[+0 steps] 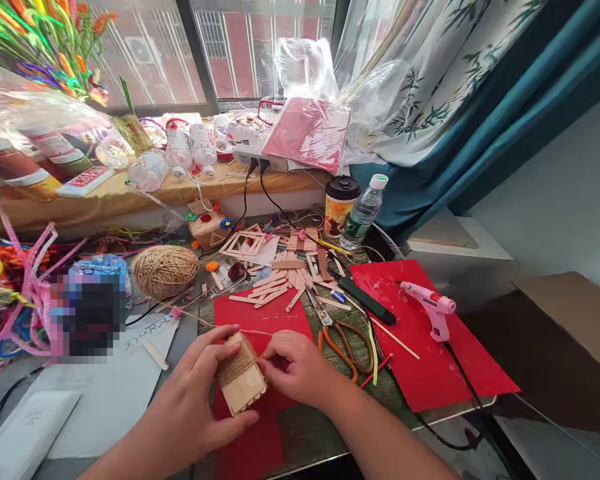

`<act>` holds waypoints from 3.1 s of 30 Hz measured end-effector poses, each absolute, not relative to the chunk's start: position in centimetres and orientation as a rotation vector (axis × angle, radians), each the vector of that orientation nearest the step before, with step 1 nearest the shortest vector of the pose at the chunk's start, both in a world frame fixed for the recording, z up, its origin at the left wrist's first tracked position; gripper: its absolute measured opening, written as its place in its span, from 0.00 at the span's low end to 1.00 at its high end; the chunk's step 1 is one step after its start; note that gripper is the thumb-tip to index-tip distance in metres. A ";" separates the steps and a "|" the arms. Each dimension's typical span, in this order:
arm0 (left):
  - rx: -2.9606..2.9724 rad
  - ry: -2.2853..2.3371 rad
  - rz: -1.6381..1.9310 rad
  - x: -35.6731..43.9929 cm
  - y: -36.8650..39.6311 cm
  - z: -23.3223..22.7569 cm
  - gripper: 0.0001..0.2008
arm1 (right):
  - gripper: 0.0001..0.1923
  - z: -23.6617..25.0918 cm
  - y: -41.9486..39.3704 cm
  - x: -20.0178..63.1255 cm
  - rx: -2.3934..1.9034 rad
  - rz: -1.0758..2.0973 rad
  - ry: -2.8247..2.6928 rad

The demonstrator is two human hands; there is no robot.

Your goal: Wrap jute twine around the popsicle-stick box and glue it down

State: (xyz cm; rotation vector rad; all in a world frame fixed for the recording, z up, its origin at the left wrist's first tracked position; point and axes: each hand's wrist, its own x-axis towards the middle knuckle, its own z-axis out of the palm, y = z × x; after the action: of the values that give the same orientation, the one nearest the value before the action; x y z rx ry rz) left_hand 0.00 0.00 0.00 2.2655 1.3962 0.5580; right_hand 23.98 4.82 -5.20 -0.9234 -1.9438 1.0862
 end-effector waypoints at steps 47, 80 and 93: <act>2.223 1.167 0.366 -1.9 2.8 -1.4 0.44 | 0.07 -4.2 6.1 26.2 -0.749 0.791 -2.166; 2.074 1.552 0.292 0.8 3.0 -1.8 0.18 | 0.08 -5.5 5.9 25.0 -1.069 1.012 -1.989; 1.984 1.629 0.195 1.6 3.7 -0.6 0.22 | 0.08 -5.3 6.1 25.1 -1.083 1.025 -1.996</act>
State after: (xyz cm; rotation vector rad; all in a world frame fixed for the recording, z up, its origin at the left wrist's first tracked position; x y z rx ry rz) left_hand 1.60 3.69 -0.59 1.9836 1.6293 0.1955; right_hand 25.13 6.07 -5.33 -1.0829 -1.9955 1.0254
